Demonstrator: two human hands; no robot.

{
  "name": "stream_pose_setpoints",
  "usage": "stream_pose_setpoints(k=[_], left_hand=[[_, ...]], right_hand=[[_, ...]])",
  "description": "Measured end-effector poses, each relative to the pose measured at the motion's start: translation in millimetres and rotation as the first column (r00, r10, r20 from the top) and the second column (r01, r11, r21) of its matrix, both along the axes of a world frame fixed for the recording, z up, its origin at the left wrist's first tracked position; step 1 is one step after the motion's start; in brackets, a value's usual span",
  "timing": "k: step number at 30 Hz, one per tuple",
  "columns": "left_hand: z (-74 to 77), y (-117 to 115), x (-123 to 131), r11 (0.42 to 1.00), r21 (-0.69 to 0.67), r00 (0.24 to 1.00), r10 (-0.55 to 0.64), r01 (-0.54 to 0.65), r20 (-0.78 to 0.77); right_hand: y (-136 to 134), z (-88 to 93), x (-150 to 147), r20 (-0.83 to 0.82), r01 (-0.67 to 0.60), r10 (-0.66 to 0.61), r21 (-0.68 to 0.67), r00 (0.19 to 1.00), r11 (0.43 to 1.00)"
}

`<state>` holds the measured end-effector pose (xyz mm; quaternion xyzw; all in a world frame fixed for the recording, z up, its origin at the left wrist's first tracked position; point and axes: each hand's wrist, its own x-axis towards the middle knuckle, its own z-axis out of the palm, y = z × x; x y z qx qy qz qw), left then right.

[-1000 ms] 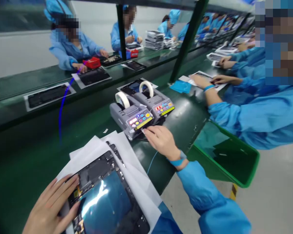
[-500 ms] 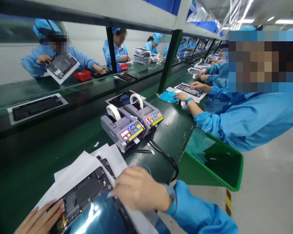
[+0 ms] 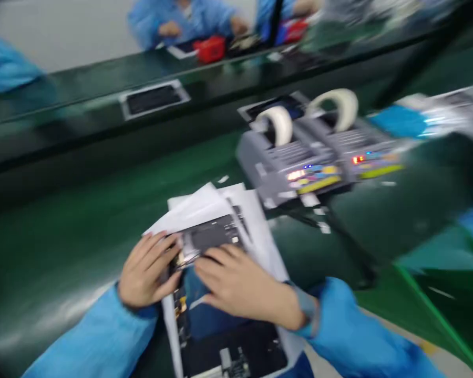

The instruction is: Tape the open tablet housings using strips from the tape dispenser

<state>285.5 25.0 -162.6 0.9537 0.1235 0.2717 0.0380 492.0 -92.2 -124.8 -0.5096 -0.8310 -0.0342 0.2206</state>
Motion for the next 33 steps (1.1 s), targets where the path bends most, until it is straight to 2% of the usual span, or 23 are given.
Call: stream_pose_setpoints(k=[4, 8, 13, 18, 23, 28, 33], left_hand=[[-5.8, -14, -5, 0.998, 0.047, 0.997, 0.049, -0.051, 0.053], [-16.5, -23, -10, 1.0, 0.017, 0.998, 0.015, -0.016, 0.061], [-24.9, -21, -10, 1.0, -0.012, 0.998, -0.013, 0.013, 0.062], [-23.0, -20, -10, 0.999, 0.022, 0.999, -0.027, 0.027, 0.026], [-18.4, -18, -9, 0.998, 0.052, 0.998, -0.045, 0.047, -0.038], [-15.7, -17, -7, 0.998, 0.037, 0.996, -0.041, 0.044, -0.075], [-18.1, -16, -8, 0.998, 0.017, 0.995, -0.051, 0.053, -0.091]], right_hand=[[-5, -22.6, 5, 0.003, -0.019, 0.019, -0.004, 1.0, 1.0], [-15, -32.6, 9, 0.086, -0.034, 0.038, -0.051, 0.996, 0.998], [-12, -32.9, 14, 0.201, -0.018, 0.044, -0.132, 0.979, 0.991], [-2, -28.6, 12, 0.256, -0.024, 0.069, -0.175, 0.964, 0.984], [5, -26.3, 9, 0.258, -0.039, 0.074, -0.14, 0.963, 0.989], [0, -27.6, 15, 0.208, -0.068, 0.082, -0.073, 0.975, 0.995], [-2, -34.4, 14, 0.203, -0.029, 0.059, -0.15, 0.977, 0.988]])
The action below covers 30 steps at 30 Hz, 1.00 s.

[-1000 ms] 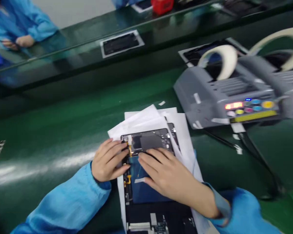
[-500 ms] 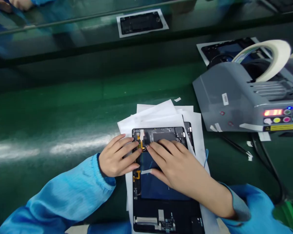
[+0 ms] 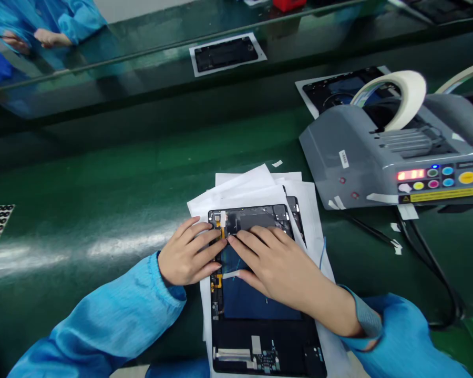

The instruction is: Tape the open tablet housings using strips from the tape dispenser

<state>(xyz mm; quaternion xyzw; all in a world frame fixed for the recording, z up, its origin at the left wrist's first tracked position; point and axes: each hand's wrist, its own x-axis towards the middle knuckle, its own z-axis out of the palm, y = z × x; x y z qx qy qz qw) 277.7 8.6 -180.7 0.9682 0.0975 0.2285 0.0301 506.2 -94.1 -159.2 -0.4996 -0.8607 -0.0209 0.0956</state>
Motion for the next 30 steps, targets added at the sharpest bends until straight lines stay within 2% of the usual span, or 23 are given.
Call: stream_pose_setpoints(k=[5, 7, 11, 16, 22, 24, 27, 30], left_hand=[[4.3, 5, -3, 0.998, 0.047, 0.997, -0.036, 0.039, -0.075], [7.6, 11, -3, 0.998, 0.024, 0.993, -0.05, 0.053, -0.11], [11.6, 26, 4, 0.983, -0.163, 0.989, -0.102, 0.084, -0.11], [12.4, 39, 13, 0.901, -0.427, 0.978, -0.15, 0.075, -0.145], [7.7, 40, 18, 0.819, -0.572, 0.979, -0.143, 0.036, -0.143], [6.6, 40, 18, 0.805, -0.592, 0.981, -0.145, 0.039, -0.133], [5.8, 38, 18, 0.787, -0.615, 0.984, -0.143, 0.049, -0.104], [5.1, 38, 19, 0.777, -0.627, 0.986, -0.143, 0.062, -0.079]], right_hand=[[13, 3.1, 2, -0.043, -0.025, 0.024, -0.031, 0.999, 0.999], [16, 4.5, 6, -0.075, -0.039, 0.033, -0.074, 0.997, 0.997], [18, 4.8, 10, -0.104, -0.059, 0.049, -0.099, 0.993, 0.993], [19, 8.3, 14, -0.127, -0.082, 0.075, -0.047, 0.989, 0.996], [20, 17.5, 20, -0.284, -0.104, 0.109, 0.031, 0.953, 0.994], [24, 19.3, 18, -0.241, -0.133, 0.157, 0.113, 0.958, 0.985], [32, 19.6, 13, -0.083, -0.267, 0.291, 0.222, 0.953, 0.938], [41, 18.2, 9, 0.011, -0.376, 0.384, 0.23, 0.923, 0.898]])
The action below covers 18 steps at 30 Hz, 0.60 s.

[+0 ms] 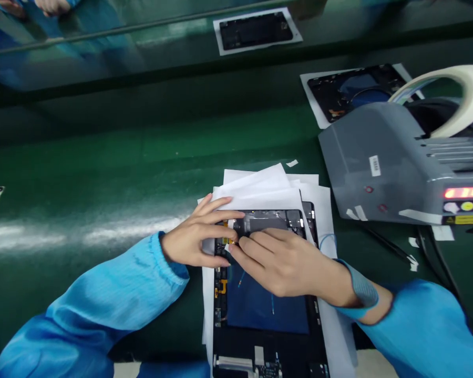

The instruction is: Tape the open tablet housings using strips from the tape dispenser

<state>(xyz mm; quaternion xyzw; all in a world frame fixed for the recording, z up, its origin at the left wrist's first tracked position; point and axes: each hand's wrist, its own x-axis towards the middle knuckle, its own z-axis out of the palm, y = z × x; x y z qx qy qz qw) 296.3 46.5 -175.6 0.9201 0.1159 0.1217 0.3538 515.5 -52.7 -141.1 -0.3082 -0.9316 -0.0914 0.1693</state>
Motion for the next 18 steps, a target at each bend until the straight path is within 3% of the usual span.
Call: stream_pose_setpoints(k=[5, 11, 18], left_hand=[[-1.4, -1, 0, 1.0, -0.012, 1.0, 0.007, -0.007, -0.003], [-1.7, -1, 0, 1.0, -0.024, 1.0, -0.006, 0.006, -0.004], [-2.0, 1, 0, 1.0, -0.023, 1.0, -0.014, 0.014, -0.008]], right_hand=[[3, -0.7, 2, 0.047, -0.027, 0.029, -0.042, 0.998, 0.999], [-3, -5.4, 8, -0.009, 0.018, -0.018, -0.039, 1.0, 0.999], [8, -3.6, 4, 0.049, -0.016, 0.019, -0.069, 0.999, 0.998]])
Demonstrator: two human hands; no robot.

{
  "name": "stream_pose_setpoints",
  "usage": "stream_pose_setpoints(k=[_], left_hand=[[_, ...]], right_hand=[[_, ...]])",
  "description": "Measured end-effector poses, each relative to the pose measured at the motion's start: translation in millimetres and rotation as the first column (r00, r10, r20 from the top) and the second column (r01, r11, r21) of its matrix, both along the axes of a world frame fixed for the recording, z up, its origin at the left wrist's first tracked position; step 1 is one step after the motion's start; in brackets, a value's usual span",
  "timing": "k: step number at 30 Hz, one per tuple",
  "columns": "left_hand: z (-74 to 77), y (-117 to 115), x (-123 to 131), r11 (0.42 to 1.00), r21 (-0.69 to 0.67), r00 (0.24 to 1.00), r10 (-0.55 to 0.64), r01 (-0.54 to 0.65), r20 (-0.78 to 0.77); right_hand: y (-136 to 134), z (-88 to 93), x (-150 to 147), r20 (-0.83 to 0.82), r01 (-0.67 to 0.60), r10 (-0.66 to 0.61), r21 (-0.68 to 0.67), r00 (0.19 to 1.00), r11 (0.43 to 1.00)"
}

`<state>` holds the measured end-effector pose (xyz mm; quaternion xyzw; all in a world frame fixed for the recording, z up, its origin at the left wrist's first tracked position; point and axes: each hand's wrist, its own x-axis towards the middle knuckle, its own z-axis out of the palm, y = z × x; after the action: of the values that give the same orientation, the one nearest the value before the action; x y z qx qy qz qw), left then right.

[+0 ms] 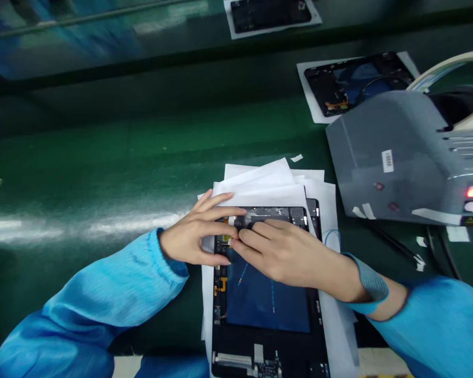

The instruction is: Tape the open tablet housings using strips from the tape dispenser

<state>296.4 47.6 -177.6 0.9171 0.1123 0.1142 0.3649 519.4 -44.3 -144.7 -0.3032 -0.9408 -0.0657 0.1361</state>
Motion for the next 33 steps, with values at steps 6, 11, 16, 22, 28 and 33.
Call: stream_pose_setpoints(k=[6, 11, 16, 22, 28, 33], left_hand=[[1.3, 0, 0, 1.0, -0.004, 1.0, 0.001, -0.001, -0.014], [2.7, -2, 1, 1.0, 0.004, 1.0, -0.003, 0.003, -0.008], [2.4, -1, 1, 1.0, 0.018, 1.0, 0.003, -0.003, 0.008], [2.0, -2, 1, 1.0, 0.021, 1.0, -0.006, 0.006, -0.004], [1.5, 0, 2, 0.999, 0.033, 1.0, -0.002, 0.001, 0.022], [-3.8, -7, -3, 0.989, 0.139, 0.993, 0.044, -0.059, 0.11]], right_hand=[[-1, 6.1, 3, -0.005, -0.034, 0.034, 0.051, 0.999, 0.998], [-8, 3.5, 8, -0.13, -0.007, 0.017, 0.075, 0.991, 0.997], [-1, 1.4, 5, -0.006, -0.062, 0.062, 0.034, 0.998, 0.998], [3, 2.9, 4, -0.002, -0.072, 0.072, -0.022, 0.997, 0.997], [2, 3.5, 4, 0.015, -0.079, 0.079, 0.04, 0.997, 0.996], [-1, 2.8, 3, 0.043, -0.067, 0.064, 0.071, 0.997, 0.995]])
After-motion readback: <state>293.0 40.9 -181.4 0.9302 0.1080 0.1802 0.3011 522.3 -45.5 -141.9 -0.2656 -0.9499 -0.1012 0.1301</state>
